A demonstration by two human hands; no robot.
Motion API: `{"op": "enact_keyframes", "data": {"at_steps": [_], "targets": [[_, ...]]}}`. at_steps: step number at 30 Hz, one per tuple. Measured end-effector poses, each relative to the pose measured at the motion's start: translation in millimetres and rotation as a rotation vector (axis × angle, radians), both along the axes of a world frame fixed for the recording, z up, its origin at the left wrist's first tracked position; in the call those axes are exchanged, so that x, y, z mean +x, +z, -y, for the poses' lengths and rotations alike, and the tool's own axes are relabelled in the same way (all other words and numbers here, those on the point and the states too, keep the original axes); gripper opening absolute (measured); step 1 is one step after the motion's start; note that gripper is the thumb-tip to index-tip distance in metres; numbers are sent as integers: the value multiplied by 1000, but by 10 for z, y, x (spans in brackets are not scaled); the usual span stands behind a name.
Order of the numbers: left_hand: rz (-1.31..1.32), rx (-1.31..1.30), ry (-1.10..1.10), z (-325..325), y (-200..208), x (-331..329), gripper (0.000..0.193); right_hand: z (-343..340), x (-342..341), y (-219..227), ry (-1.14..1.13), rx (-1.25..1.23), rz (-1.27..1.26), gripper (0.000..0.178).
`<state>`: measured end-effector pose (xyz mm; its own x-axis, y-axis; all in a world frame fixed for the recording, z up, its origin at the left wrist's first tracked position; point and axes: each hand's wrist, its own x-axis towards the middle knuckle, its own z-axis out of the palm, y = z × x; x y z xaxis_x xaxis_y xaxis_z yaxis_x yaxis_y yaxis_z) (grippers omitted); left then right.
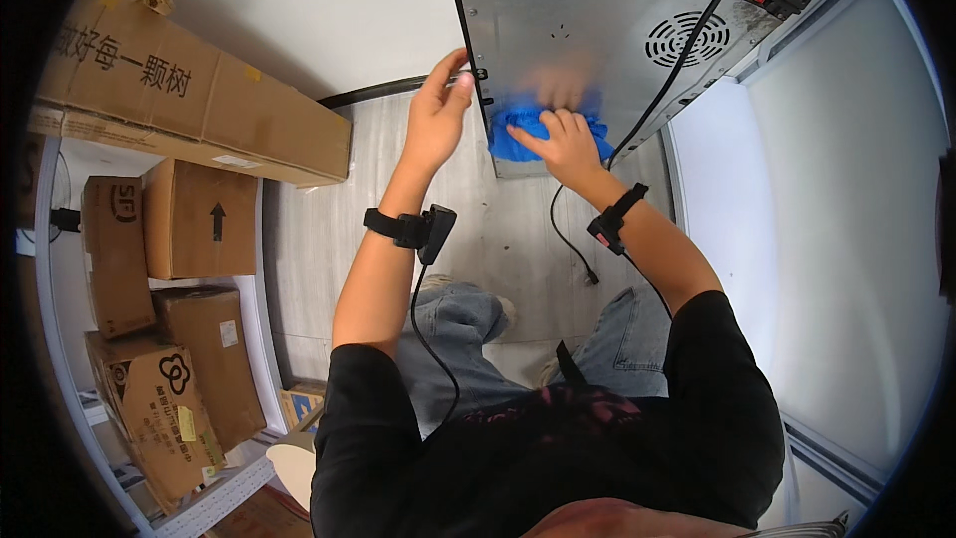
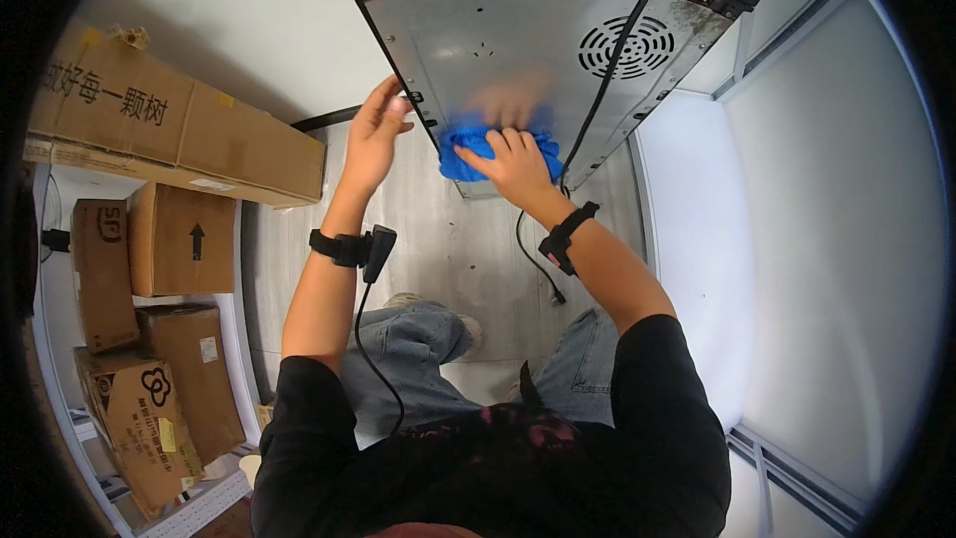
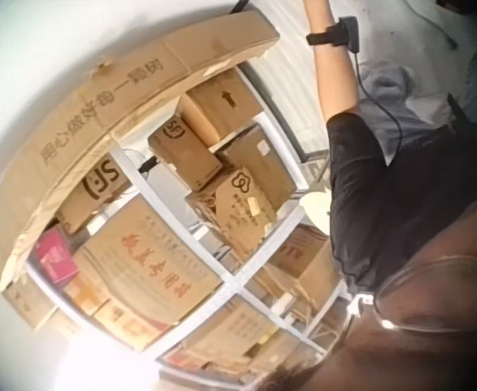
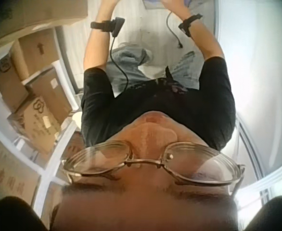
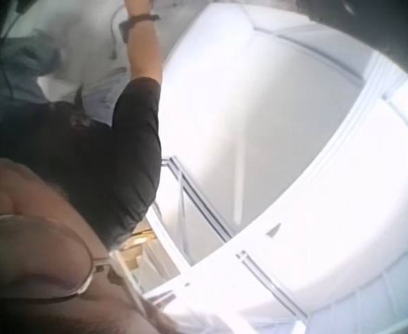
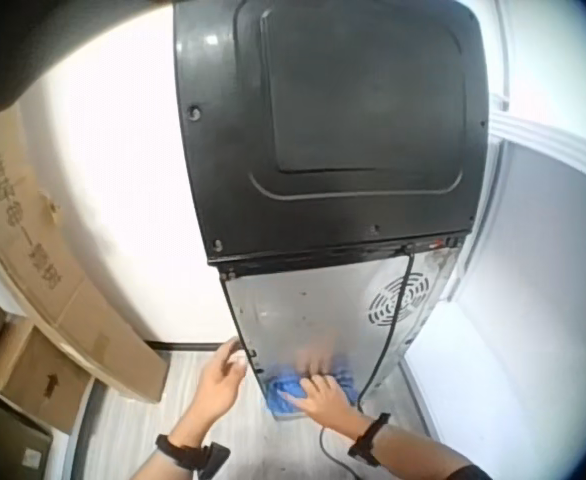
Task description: The person uses a screwdriver to attach a black electronic device to a white shelf, then wipes the device with a blue cloth.
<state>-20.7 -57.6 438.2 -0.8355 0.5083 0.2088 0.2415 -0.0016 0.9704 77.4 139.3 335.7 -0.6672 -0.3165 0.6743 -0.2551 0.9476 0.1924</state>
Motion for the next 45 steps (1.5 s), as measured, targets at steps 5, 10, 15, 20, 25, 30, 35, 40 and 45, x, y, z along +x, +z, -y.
{"op": "enact_keyframes", "data": {"at_steps": [5,10,15,20,25,30,35,40,45], "targets": [[-111,-252,32,-58,-26,37,61,-100,39,77,9,30,20,47],[-267,-450,103,-55,19,36,64,-125,51,809,-63,-294,-342,64],[-593,-801,177,-108,134,33,41,-18,34,534,-231,-620,-459,63],[-271,-673,-86,-87,395,119,30,-238,155,-70,-363,-684,-378,64],[-114,-394,-372,-226,196,130,40,-702,222,100,-462,-987,-642,70],[-201,-449,-439,-173,73,64,49,-653,173,338,-534,-1046,-715,68],[-138,-441,-395,-32,-98,-72,51,112,-61,429,-335,-734,-460,76],[-69,-377,-328,92,-83,-139,25,-109,125,374,-417,-835,-410,70],[-92,-563,-181,188,-197,-389,28,-924,476,80,-675,-677,-535,82]]}}
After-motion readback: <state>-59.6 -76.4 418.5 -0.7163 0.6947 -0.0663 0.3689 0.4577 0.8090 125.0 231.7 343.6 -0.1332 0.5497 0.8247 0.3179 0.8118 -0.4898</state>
